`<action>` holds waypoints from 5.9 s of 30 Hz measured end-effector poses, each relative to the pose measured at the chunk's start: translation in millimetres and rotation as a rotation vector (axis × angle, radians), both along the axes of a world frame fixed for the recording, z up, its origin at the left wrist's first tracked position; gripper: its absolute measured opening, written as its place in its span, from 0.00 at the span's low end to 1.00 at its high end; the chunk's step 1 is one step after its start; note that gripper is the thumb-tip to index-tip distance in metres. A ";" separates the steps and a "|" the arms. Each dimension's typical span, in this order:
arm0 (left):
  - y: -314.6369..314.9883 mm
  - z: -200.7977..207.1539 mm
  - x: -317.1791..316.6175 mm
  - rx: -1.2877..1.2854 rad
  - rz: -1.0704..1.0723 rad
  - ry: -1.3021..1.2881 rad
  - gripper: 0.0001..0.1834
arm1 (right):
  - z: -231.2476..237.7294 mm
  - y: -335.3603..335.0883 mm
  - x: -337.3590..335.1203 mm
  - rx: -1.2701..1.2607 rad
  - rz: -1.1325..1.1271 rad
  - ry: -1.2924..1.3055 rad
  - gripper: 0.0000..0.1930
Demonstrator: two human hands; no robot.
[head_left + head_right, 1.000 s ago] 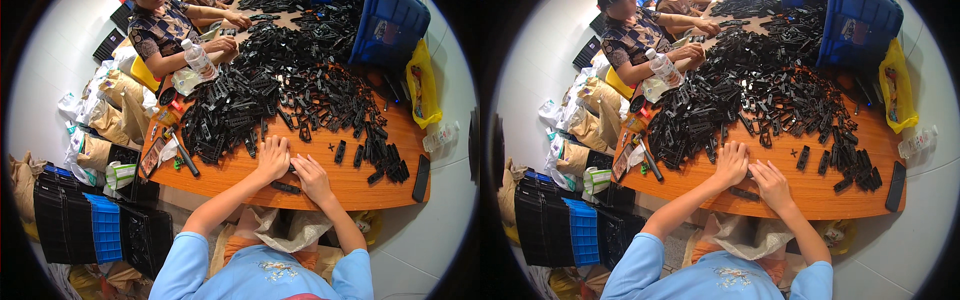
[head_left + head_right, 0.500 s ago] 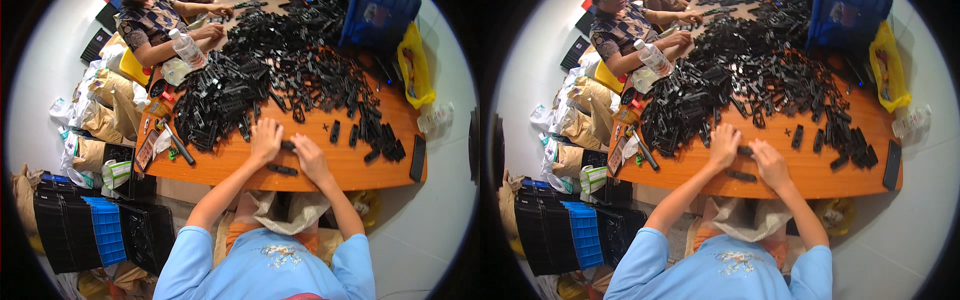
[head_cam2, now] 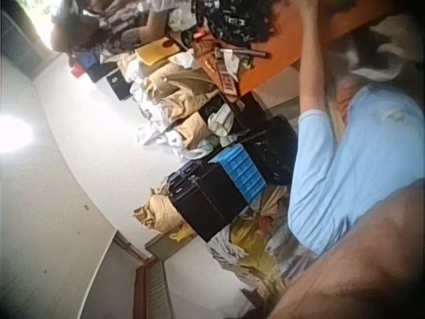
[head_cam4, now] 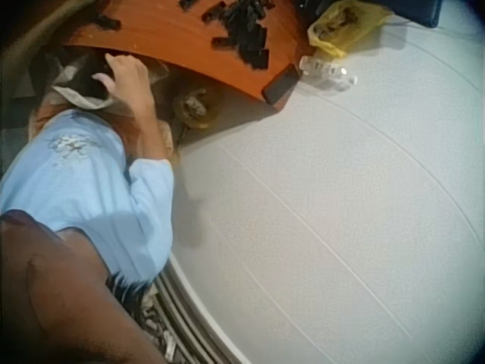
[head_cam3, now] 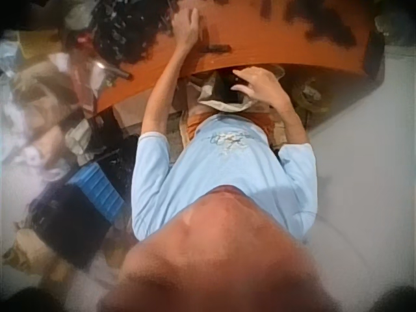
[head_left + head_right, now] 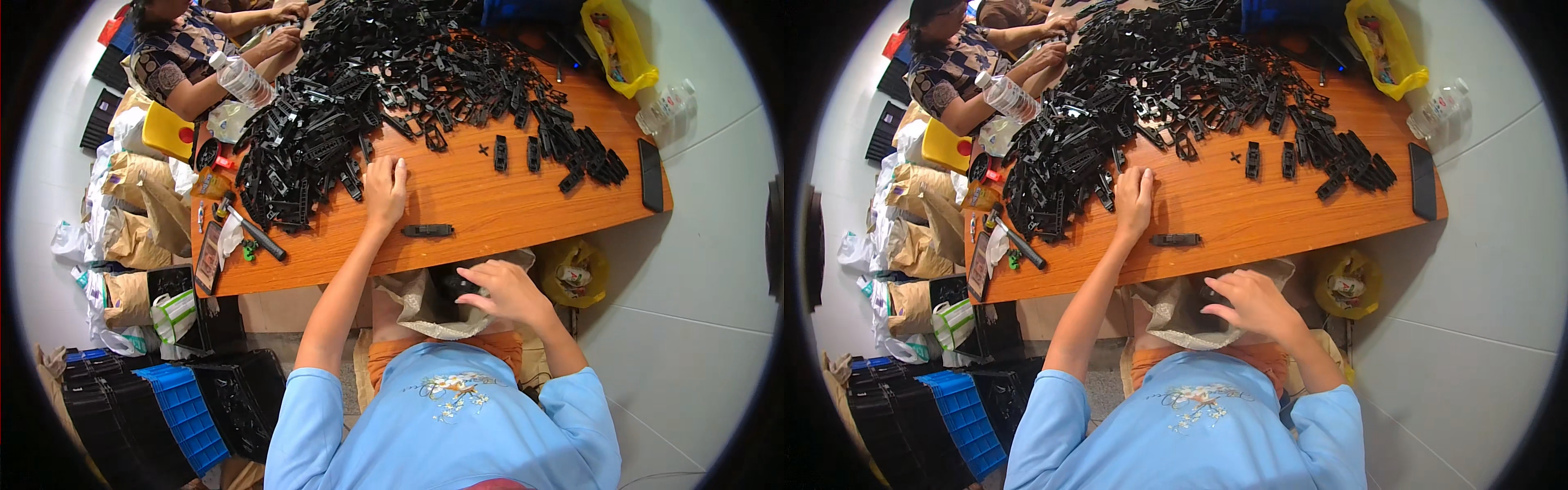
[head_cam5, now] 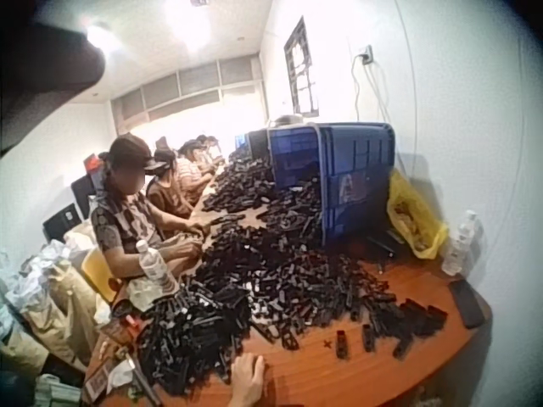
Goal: The person assembles plastic components by picking up parts from the table, pressing them together by hand, and dropping the assembled pieces into a bag.
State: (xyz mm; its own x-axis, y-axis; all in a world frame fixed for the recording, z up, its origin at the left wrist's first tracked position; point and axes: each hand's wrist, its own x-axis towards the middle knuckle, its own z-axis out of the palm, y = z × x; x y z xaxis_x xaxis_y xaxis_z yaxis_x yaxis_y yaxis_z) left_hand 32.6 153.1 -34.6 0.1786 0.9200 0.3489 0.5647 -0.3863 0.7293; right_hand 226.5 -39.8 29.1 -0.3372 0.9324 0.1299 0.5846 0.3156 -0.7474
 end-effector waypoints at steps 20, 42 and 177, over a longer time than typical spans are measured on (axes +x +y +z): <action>-89.6 11.5 -37.4 0.208 -0.225 0.178 0.22 | -41.6 94.3 35.2 0.035 -0.598 0.502 0.11; -76.2 8.2 -6.8 0.205 -0.296 0.179 0.17 | -43.7 62.9 -7.0 0.206 -0.457 0.355 0.17; -28.7 5.3 20.4 -0.146 -0.017 0.007 0.10 | -37.4 62.6 0.7 0.252 -0.014 0.067 0.17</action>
State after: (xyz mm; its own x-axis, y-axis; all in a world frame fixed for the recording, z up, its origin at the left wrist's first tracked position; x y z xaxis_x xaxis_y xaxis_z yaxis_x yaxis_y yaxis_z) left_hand 53.0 124.4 -29.2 0.1965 0.9576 0.2106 0.5644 -0.2861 0.7743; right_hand 227.3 22.8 -8.3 -0.3073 0.8722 0.3806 0.5418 0.4892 -0.6835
